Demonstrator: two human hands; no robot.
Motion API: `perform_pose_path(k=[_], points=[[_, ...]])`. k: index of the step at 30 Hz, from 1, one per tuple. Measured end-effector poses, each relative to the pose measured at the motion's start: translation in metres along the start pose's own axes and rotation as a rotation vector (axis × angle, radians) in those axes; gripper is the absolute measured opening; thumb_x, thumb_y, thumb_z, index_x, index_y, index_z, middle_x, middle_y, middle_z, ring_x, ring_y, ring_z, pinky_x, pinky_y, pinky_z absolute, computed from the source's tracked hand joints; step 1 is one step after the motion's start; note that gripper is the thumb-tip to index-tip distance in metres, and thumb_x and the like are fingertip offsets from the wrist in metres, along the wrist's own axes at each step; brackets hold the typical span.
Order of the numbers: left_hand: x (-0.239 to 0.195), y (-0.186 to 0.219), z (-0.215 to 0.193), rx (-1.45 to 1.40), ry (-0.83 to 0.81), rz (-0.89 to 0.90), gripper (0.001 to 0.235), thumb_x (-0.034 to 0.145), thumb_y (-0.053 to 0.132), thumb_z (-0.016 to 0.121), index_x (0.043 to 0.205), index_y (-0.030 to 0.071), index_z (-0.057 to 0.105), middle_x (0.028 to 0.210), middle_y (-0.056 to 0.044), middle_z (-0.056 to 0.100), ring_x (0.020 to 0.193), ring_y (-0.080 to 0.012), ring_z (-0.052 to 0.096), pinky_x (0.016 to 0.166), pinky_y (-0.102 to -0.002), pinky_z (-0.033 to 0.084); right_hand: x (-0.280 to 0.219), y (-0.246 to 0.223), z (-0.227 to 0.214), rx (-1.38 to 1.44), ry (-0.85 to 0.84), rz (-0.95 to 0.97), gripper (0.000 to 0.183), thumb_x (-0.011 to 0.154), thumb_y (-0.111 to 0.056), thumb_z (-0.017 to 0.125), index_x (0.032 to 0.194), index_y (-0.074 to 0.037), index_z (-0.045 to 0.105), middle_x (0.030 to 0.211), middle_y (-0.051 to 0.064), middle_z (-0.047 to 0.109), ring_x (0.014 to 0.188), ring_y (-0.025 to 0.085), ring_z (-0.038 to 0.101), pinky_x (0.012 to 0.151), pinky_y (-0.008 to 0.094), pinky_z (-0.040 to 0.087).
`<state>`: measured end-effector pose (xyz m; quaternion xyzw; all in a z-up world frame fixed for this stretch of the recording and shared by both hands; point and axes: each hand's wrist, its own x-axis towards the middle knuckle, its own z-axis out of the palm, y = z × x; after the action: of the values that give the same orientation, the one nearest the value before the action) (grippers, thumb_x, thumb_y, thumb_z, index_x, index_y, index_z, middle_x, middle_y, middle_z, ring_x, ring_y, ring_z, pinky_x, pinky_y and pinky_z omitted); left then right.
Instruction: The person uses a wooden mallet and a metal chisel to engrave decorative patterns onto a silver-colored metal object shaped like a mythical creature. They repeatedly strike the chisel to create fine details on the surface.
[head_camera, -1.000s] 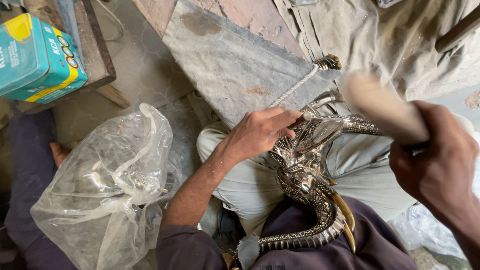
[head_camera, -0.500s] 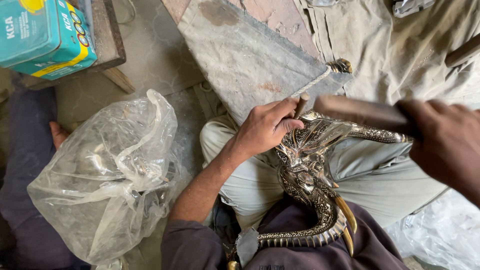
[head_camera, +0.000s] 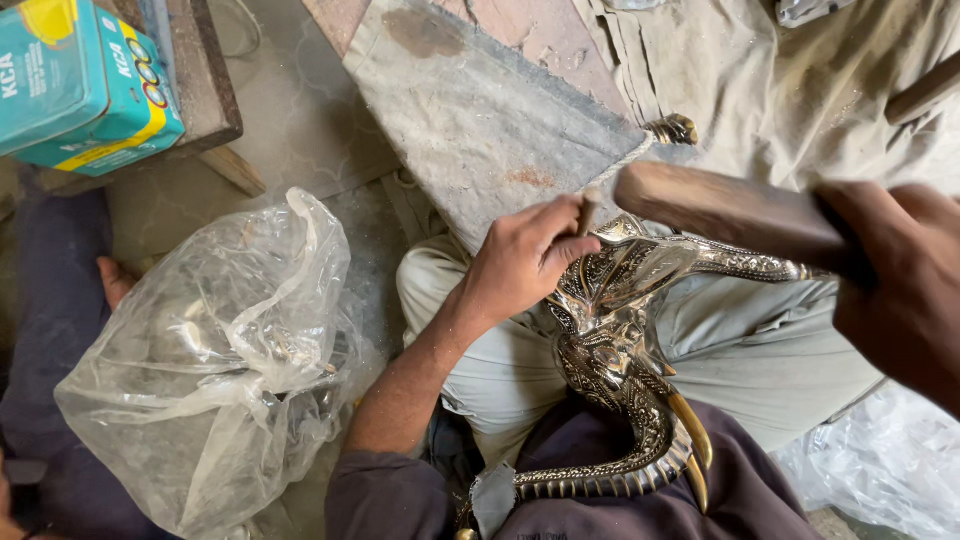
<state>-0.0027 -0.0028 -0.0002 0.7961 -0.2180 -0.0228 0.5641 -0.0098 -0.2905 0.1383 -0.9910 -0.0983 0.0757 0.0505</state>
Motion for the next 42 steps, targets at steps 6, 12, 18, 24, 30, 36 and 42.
perform_pose_path(k=[6,12,18,24,30,36,42], points=[[0.009,-0.004,-0.006,-0.063,-0.092,0.020,0.033,0.094,0.027,0.077,0.116,0.008,0.062,0.089,-0.007,0.072,0.078,-0.0218,0.073,0.070,-0.037,0.056,-0.032,0.027,0.033,-0.122,-0.092,-0.067,0.057,0.074,0.002,0.070,0.131,-0.004,0.065,0.101,0.020,0.072,0.084,0.034,0.072,0.082,0.043,0.058],[0.014,-0.002,-0.008,-0.077,-0.134,0.073,0.034,0.094,0.025,0.074,0.122,0.008,0.063,0.094,-0.008,0.072,0.079,-0.0207,0.074,0.068,-0.036,0.056,-0.017,0.033,0.037,-0.216,-0.164,0.022,0.060,0.075,0.009,0.071,0.132,-0.010,0.066,0.100,0.019,0.071,0.082,0.031,0.071,0.078,0.038,0.058],[0.016,-0.001,-0.009,-0.045,-0.168,0.069,0.031,0.096,0.026,0.074,0.119,0.009,0.061,0.094,-0.008,0.071,0.077,-0.0208,0.073,0.067,-0.036,0.056,-0.002,0.013,0.021,0.281,0.189,-0.065,0.051,0.080,0.014,0.064,0.130,0.011,0.056,0.101,0.027,0.065,0.085,0.037,0.067,0.075,0.042,0.055],[0.016,-0.003,-0.008,-0.003,-0.173,0.120,0.034,0.097,0.027,0.071,0.124,0.011,0.060,0.096,-0.006,0.072,0.078,-0.0193,0.073,0.065,-0.036,0.056,0.002,-0.001,0.008,0.014,0.158,-0.073,0.049,0.078,0.008,0.072,0.126,-0.001,0.062,0.093,0.019,0.068,0.077,0.031,0.067,0.069,0.038,0.054],[0.017,-0.003,-0.008,0.000,-0.181,0.123,0.033,0.097,0.027,0.071,0.125,0.013,0.060,0.095,-0.004,0.072,0.078,-0.0161,0.074,0.064,-0.034,0.057,-0.001,-0.002,0.002,-0.003,0.107,-0.016,0.057,0.070,0.000,0.076,0.126,-0.005,0.065,0.092,0.015,0.070,0.078,0.030,0.068,0.070,0.038,0.055],[0.017,-0.004,-0.009,0.004,-0.200,0.116,0.031,0.098,0.026,0.072,0.123,0.013,0.060,0.093,-0.004,0.071,0.077,-0.0168,0.073,0.064,-0.035,0.057,-0.002,-0.001,0.002,-0.278,0.095,-0.153,0.054,0.069,-0.003,0.078,0.122,-0.007,0.068,0.091,0.014,0.072,0.079,0.028,0.070,0.074,0.040,0.057],[0.017,-0.011,-0.005,-0.006,-0.217,0.117,0.030,0.100,0.026,0.070,0.126,0.014,0.060,0.095,-0.004,0.073,0.083,-0.0158,0.077,0.065,-0.032,0.061,0.002,-0.004,-0.006,-0.312,0.067,-0.148,0.054,0.071,-0.004,0.075,0.124,-0.009,0.066,0.092,0.012,0.074,0.079,0.028,0.071,0.078,0.044,0.057]])
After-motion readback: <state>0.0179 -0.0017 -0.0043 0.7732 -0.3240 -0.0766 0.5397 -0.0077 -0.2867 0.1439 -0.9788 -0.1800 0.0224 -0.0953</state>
